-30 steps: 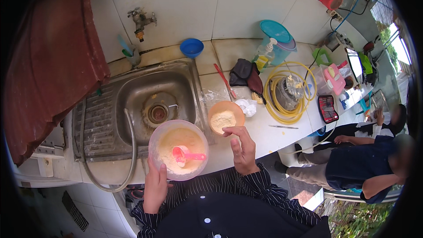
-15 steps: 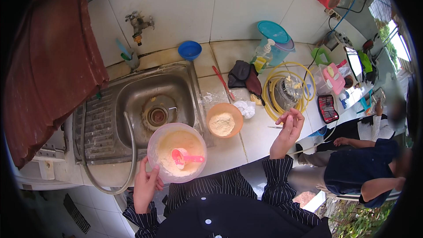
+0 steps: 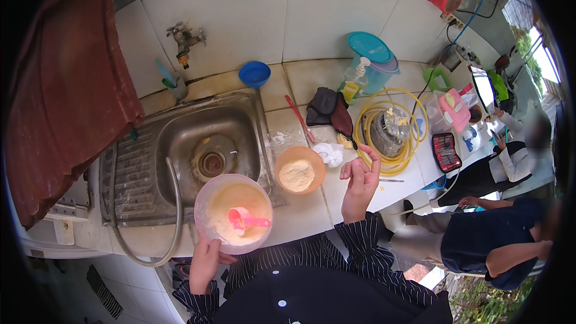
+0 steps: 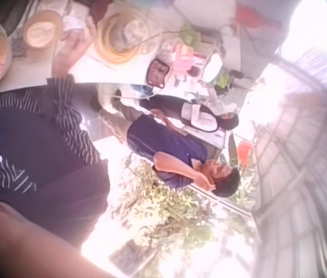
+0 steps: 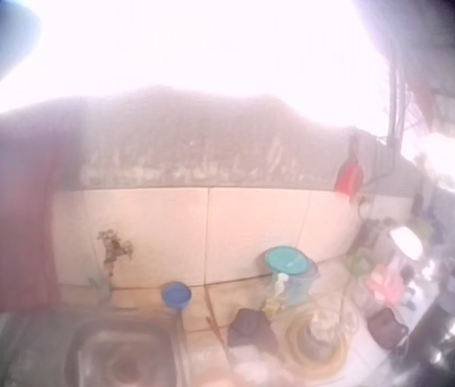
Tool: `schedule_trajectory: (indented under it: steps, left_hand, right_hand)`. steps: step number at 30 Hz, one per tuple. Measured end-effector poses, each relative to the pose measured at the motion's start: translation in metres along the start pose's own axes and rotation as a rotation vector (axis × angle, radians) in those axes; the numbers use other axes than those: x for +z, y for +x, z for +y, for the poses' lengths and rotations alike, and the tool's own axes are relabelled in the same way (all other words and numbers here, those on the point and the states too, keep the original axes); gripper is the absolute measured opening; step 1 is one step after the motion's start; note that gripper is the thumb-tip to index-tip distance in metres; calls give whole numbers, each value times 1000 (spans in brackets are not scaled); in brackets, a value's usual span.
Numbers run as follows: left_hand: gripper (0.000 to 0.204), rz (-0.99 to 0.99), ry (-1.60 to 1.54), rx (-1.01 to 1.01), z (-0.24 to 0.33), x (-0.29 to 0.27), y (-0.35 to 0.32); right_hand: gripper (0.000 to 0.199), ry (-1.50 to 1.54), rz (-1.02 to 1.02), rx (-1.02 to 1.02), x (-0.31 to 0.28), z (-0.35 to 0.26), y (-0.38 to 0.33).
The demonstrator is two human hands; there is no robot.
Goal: The person scoops a white powder from a large container into a small bowl using a pink scoop. They then wipe a pink silicone mold with a tissue and add water to the bowl from the sink tap.
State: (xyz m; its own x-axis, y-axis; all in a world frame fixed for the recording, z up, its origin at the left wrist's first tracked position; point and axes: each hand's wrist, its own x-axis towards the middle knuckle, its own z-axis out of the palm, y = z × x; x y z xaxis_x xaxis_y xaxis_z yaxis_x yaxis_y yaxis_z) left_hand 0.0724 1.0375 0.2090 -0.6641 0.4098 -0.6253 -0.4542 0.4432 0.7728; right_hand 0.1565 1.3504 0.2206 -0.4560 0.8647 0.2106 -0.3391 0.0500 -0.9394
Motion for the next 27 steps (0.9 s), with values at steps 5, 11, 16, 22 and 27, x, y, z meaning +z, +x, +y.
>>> schedule_trajectory:
  steps: [5,11,16,22,27]
  left_hand:
    - [38,54,-45,1,1,7,-4]
    - [41,115,-65,-47,3,11,-5]
    - [47,220,-124,59,-15,14,0]
    - [47,324,-159,81,-18,22,0]
    - [46,500,-198,118,-27,36,4]
  right_hand:
    - [30,-46,-87,-45,-3,-1,11]
    - [32,-72,-112,-9,-23,-1,23]
    - [39,-42,-113,-109,-42,-1,39]
    - [41,-48,-22,-193,-65,-7,71]
    - [39,-51,-62,-205,-83,-16,87]
